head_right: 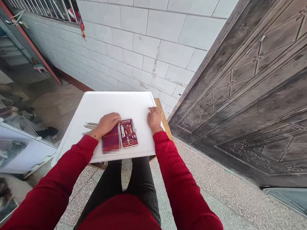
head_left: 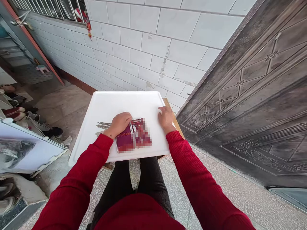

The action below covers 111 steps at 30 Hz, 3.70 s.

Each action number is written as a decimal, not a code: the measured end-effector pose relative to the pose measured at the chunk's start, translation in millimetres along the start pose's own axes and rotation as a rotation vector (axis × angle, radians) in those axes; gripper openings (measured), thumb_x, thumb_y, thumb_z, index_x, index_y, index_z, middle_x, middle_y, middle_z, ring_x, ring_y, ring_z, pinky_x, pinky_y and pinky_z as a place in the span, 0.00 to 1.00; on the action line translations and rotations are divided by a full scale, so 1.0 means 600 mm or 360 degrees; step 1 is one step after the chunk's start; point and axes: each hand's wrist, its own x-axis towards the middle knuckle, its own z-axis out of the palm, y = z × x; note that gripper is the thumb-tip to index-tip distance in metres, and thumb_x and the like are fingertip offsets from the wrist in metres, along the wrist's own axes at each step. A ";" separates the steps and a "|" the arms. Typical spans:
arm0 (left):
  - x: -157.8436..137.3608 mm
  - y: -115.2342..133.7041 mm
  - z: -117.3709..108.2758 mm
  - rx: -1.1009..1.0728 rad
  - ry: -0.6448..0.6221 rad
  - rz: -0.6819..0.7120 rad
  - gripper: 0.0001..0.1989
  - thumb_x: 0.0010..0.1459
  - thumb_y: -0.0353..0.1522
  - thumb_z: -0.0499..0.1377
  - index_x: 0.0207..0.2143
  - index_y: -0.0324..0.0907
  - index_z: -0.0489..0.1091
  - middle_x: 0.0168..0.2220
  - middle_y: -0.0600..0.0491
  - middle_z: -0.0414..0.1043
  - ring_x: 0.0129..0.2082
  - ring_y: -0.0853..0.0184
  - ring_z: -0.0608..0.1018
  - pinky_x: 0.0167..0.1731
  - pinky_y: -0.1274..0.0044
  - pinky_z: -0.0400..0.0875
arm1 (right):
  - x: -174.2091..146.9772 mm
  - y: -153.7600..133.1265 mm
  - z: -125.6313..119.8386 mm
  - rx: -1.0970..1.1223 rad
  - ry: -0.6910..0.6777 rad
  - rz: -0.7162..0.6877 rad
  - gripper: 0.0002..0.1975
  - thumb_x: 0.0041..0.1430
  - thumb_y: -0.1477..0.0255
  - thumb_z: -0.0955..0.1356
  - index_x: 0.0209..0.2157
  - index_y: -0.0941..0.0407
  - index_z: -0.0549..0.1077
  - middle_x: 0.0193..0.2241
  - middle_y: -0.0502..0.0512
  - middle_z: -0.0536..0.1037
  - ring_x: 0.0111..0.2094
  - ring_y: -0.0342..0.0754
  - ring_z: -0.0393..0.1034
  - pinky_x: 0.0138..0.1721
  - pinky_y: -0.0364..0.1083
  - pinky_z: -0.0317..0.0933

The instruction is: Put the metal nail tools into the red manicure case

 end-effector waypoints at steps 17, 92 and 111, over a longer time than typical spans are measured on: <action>-0.017 -0.007 0.028 -0.0100 0.0196 0.0212 0.17 0.72 0.32 0.50 0.35 0.44 0.77 0.40 0.48 0.79 0.45 0.59 0.79 0.48 0.65 0.76 | 0.036 -0.114 -0.032 0.0520 -0.1170 -0.0498 0.03 0.54 0.70 0.77 0.29 0.54 0.82 0.31 0.51 0.82 0.32 0.46 0.73 0.36 0.45 0.63; -0.021 0.007 0.019 -0.0056 0.0082 0.0163 0.18 0.74 0.31 0.48 0.35 0.43 0.74 0.44 0.47 0.79 0.46 0.58 0.78 0.47 0.66 0.74 | 0.070 -0.057 -0.005 0.0642 -0.0248 0.0456 0.15 0.61 0.77 0.67 0.19 0.54 0.68 0.17 0.50 0.75 0.17 0.42 0.66 0.25 0.43 0.62; -0.019 0.009 0.019 -0.0056 0.0106 0.0180 0.17 0.72 0.30 0.49 0.34 0.43 0.75 0.42 0.46 0.79 0.44 0.57 0.78 0.45 0.65 0.74 | -0.050 -0.192 -0.081 0.0098 -0.1487 -0.0472 0.24 0.62 0.60 0.73 0.16 0.55 0.68 0.15 0.48 0.69 0.21 0.41 0.58 0.27 0.46 0.49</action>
